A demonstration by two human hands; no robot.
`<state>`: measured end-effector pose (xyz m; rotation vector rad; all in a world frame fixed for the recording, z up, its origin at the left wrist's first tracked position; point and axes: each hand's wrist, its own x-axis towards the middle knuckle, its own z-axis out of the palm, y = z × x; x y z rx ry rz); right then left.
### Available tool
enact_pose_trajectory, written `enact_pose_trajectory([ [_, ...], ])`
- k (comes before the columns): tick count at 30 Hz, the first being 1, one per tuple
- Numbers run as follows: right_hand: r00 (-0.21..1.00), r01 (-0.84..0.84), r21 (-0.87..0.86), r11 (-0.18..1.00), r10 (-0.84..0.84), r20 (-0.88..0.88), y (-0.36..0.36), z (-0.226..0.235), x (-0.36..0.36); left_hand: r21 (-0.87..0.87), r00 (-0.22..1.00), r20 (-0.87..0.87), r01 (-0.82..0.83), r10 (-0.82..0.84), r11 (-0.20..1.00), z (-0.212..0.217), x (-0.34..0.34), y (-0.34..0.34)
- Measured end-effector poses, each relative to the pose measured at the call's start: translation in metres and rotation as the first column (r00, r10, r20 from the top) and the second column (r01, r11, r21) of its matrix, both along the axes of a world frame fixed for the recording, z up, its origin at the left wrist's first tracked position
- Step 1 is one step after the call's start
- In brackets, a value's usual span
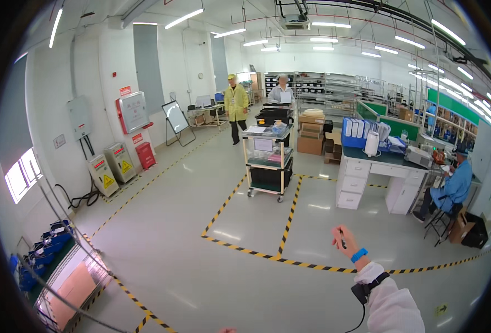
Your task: Interacting with a machine touch interface and recording information on a clipboard.
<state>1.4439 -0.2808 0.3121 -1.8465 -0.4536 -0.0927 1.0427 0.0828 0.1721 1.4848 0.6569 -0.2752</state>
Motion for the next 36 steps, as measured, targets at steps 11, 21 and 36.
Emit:
enact_pose_trajectory([
  [11, 0.981, 0.194, -0.030, 0.981, -0.193, 0.020, -0.019, -0.002, 0.314, 0.282, 0.793, 0.317, 0.444, -0.520, 0.850, 0.083, 0.440, 0.008],
  [21, 0.730, 0.484, -0.113, 0.868, -0.329, 0.599, 0.031, 0.009, 0.674, 0.220, 0.934, 0.207, 0.246, -0.291, 0.944, 0.069, 0.701, 0.084],
  [36, 0.844, 0.535, 0.062, 0.843, -0.529, -0.084, 0.051, -0.018, 1.090, 0.449, 0.856, 0.182, 0.366, -0.485, 0.815, 0.096, 1.215, 0.142],
])
